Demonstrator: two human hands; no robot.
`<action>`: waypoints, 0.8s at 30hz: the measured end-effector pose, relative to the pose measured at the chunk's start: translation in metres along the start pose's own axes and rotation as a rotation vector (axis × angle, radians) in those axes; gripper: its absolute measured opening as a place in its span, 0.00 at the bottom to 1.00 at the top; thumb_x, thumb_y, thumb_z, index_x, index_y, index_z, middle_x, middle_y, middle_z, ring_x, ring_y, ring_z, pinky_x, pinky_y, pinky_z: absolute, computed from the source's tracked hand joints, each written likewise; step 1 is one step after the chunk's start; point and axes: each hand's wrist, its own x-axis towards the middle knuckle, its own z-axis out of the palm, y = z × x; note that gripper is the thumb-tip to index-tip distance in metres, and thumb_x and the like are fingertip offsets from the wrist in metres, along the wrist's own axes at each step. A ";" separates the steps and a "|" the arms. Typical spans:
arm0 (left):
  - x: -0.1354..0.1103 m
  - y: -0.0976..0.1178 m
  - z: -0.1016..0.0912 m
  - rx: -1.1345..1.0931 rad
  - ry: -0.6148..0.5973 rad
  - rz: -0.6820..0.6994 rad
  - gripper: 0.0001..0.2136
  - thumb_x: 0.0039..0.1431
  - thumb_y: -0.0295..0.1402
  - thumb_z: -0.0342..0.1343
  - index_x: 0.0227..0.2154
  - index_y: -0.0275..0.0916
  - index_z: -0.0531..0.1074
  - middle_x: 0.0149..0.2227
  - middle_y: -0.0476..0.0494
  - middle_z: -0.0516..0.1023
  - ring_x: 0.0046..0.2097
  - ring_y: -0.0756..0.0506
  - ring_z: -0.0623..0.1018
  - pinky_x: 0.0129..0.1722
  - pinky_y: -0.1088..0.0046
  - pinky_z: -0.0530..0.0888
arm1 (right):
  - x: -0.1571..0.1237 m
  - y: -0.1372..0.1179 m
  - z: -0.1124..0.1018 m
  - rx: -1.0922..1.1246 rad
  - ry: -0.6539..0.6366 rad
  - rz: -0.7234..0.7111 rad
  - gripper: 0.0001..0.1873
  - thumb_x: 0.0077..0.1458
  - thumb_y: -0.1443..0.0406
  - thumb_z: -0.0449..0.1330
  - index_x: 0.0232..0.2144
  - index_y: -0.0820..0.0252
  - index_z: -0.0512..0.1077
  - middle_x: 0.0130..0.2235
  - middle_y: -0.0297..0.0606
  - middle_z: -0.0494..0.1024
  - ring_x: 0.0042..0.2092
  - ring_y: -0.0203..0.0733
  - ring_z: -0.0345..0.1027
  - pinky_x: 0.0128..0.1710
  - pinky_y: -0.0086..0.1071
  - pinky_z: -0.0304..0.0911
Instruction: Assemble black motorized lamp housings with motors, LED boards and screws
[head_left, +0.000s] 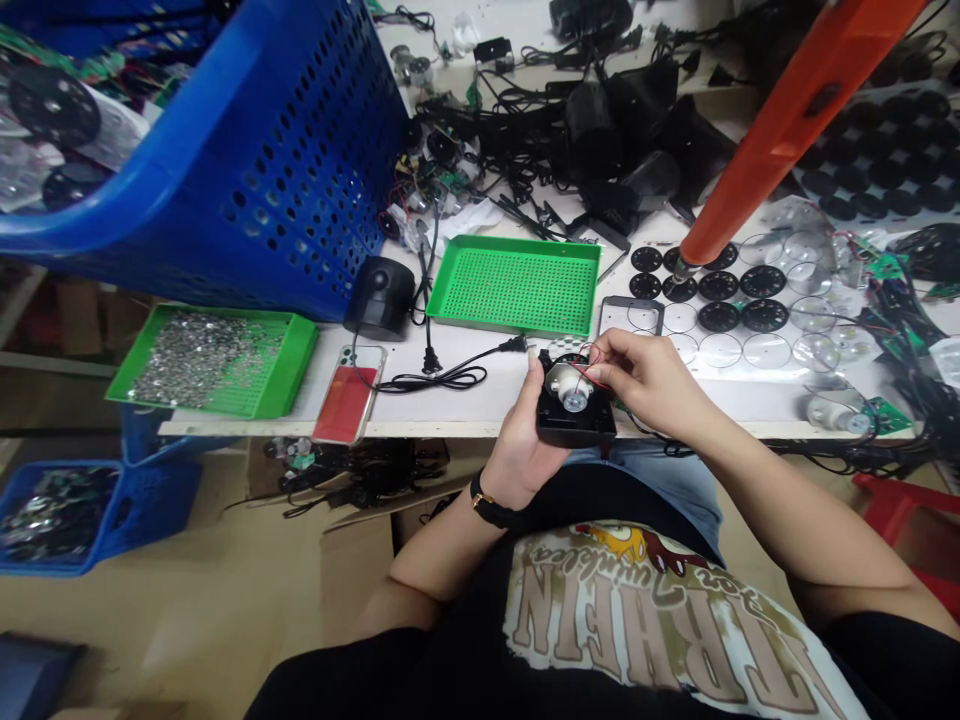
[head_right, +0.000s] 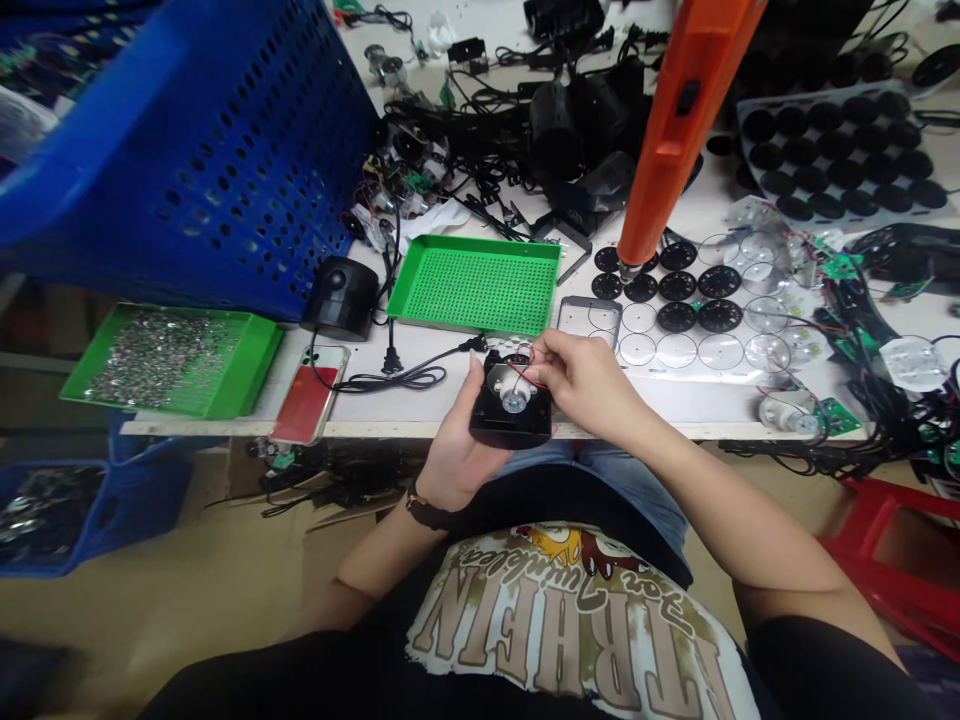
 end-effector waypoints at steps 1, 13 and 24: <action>0.000 0.000 0.000 -0.001 0.004 -0.002 0.25 0.73 0.52 0.46 0.47 0.34 0.78 0.50 0.34 0.83 0.58 0.34 0.79 0.61 0.51 0.74 | 0.000 0.001 0.001 -0.002 0.005 0.000 0.04 0.56 0.64 0.60 0.29 0.57 0.70 0.25 0.31 0.74 0.28 0.37 0.64 0.31 0.32 0.57; 0.002 0.001 -0.001 0.001 0.027 0.003 0.24 0.72 0.51 0.48 0.46 0.34 0.78 0.52 0.34 0.82 0.59 0.33 0.78 0.62 0.52 0.73 | 0.000 0.003 0.004 0.018 0.014 -0.010 0.04 0.56 0.65 0.60 0.30 0.57 0.69 0.27 0.31 0.74 0.29 0.37 0.64 0.32 0.32 0.57; 0.000 0.001 -0.001 -0.021 0.057 -0.025 0.24 0.74 0.49 0.44 0.45 0.34 0.78 0.40 0.41 0.83 0.42 0.43 0.82 0.56 0.57 0.76 | 0.002 -0.005 0.000 -0.060 -0.020 -0.014 0.03 0.56 0.66 0.59 0.29 0.58 0.69 0.25 0.30 0.72 0.28 0.36 0.63 0.33 0.31 0.55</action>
